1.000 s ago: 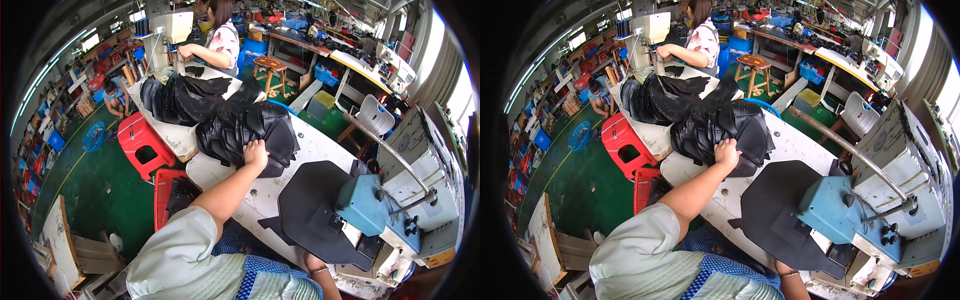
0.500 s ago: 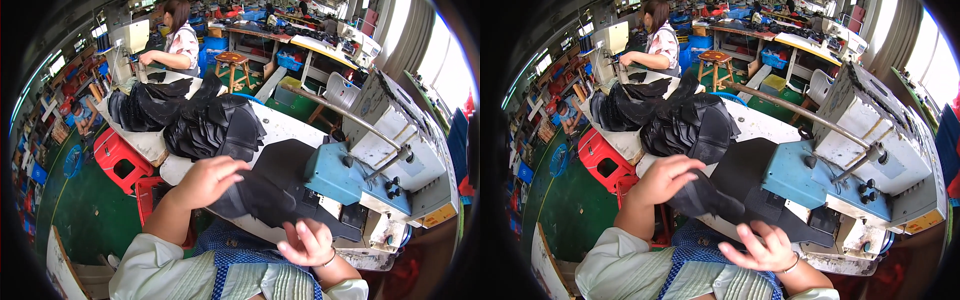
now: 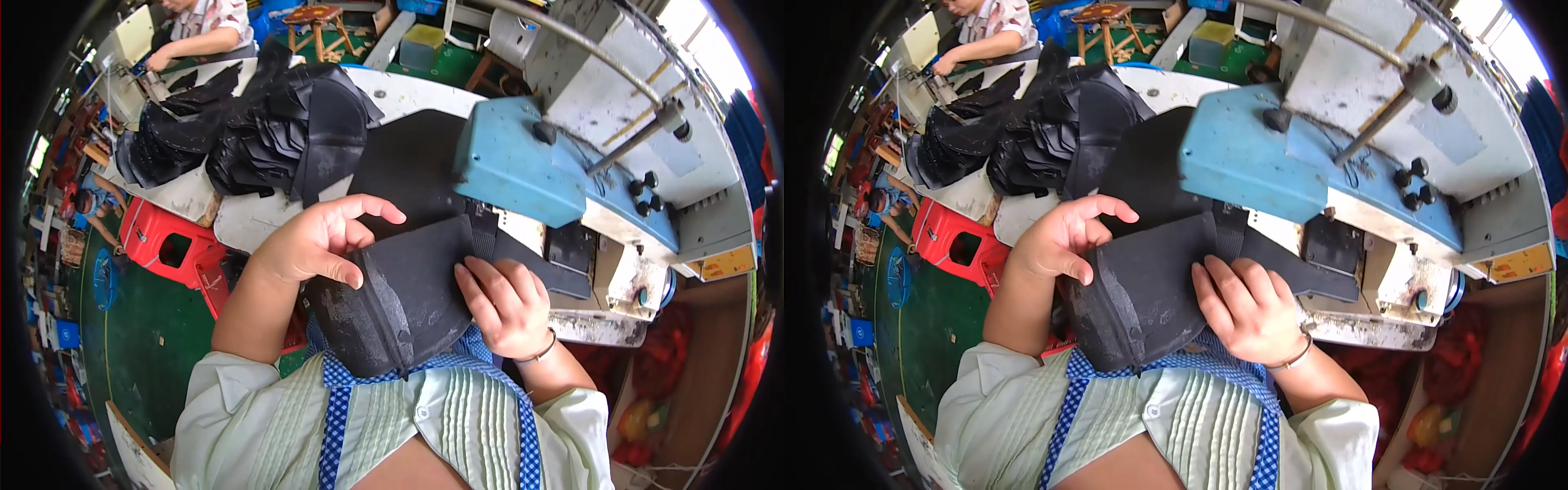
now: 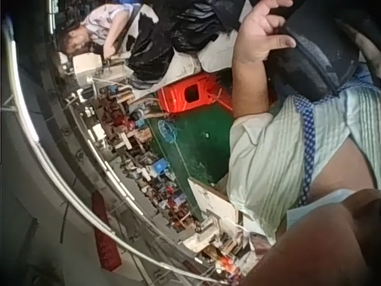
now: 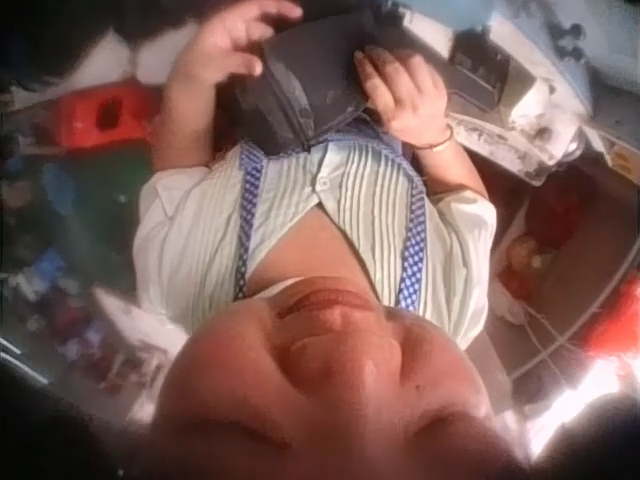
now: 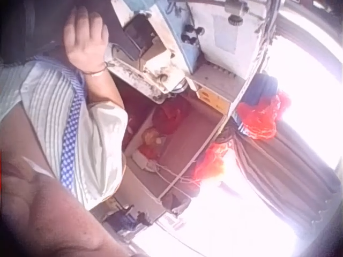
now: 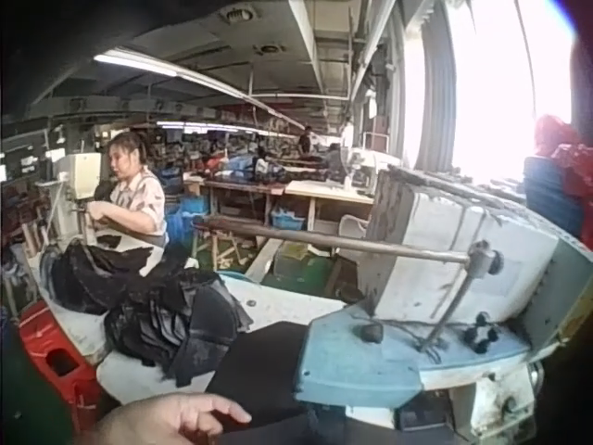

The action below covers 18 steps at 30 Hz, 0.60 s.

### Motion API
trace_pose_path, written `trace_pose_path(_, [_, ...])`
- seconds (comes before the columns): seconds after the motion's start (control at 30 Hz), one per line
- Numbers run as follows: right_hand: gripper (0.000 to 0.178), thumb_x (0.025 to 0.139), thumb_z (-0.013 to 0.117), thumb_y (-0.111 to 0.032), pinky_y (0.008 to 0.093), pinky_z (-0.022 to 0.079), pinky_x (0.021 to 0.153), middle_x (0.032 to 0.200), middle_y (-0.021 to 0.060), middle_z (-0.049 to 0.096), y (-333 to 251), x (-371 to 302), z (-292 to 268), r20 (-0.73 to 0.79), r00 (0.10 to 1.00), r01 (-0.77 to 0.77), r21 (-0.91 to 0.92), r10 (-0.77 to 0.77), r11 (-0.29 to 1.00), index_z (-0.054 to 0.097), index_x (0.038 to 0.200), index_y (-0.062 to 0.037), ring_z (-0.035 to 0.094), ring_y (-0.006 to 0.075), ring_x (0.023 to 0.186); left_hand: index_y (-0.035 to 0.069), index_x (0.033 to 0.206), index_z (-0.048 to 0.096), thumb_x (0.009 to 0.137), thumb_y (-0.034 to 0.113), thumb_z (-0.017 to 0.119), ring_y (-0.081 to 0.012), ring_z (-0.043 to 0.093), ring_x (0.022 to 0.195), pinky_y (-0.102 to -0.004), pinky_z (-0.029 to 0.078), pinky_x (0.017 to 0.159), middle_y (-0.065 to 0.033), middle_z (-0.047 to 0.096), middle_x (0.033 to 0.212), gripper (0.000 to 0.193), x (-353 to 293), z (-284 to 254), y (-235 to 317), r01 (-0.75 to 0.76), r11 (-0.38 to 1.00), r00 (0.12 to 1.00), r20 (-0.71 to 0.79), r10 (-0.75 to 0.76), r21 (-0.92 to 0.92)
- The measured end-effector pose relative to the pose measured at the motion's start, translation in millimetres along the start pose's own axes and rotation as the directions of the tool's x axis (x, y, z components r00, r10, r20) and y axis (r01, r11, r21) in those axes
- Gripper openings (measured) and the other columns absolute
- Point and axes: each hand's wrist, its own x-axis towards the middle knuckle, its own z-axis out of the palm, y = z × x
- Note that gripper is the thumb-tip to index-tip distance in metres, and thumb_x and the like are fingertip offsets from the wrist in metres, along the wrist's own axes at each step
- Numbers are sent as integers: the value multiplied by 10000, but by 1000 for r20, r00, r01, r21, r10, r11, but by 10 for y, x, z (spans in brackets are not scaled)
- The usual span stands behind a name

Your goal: Operating an industrial stitching machine to join leather components of shoe uppers.

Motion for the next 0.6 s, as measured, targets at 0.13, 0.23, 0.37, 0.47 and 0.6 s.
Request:
trace_pose_path(0.13, [385,747,614,-149,374,553,810,1289,183,639,95,-55,107,141,978,-174,149,154,973,679,1107,-31,633,291,1035,18,1319,586,910,86,757,-120,649,877,-282,522,755,-51,656,982,449,75,112,-5,-54,750,972,-138,191,659])
trace_pose_path(0.23, [356,744,631,-143,417,560,875,1294,208,640,170,31,121,197,973,-164,208,123,964,675,1085,-51,623,332,1040,75,1306,647,834,151,789,-318,623,972,-369,520,883,-149,560,1250,499,248,532,87,26,302,958,-111,266,953])
trace_pose_path(0.37, [407,735,628,-107,428,557,889,1274,223,647,205,15,147,178,972,-193,253,151,948,672,1128,-10,626,343,1025,45,1232,677,812,198,789,-283,591,890,-390,536,812,-99,588,1389,461,484,519,-163,-86,-49,933,98,345,995])
trace_pose_path(0.47, [486,710,618,-34,435,550,921,1236,247,661,238,19,163,158,960,-271,316,232,909,654,1177,98,634,359,1011,42,1212,689,814,180,775,-284,584,843,-381,535,798,-79,610,1387,430,485,493,-118,-98,-14,943,98,317,995])
trace_pose_path(0.6, [449,700,669,87,433,549,904,1256,195,676,218,47,176,156,945,-322,304,287,897,688,1147,47,645,349,1005,48,1233,685,820,184,767,-288,616,893,-382,540,821,-85,618,1368,442,469,498,-62,-94,19,954,84,287,995])
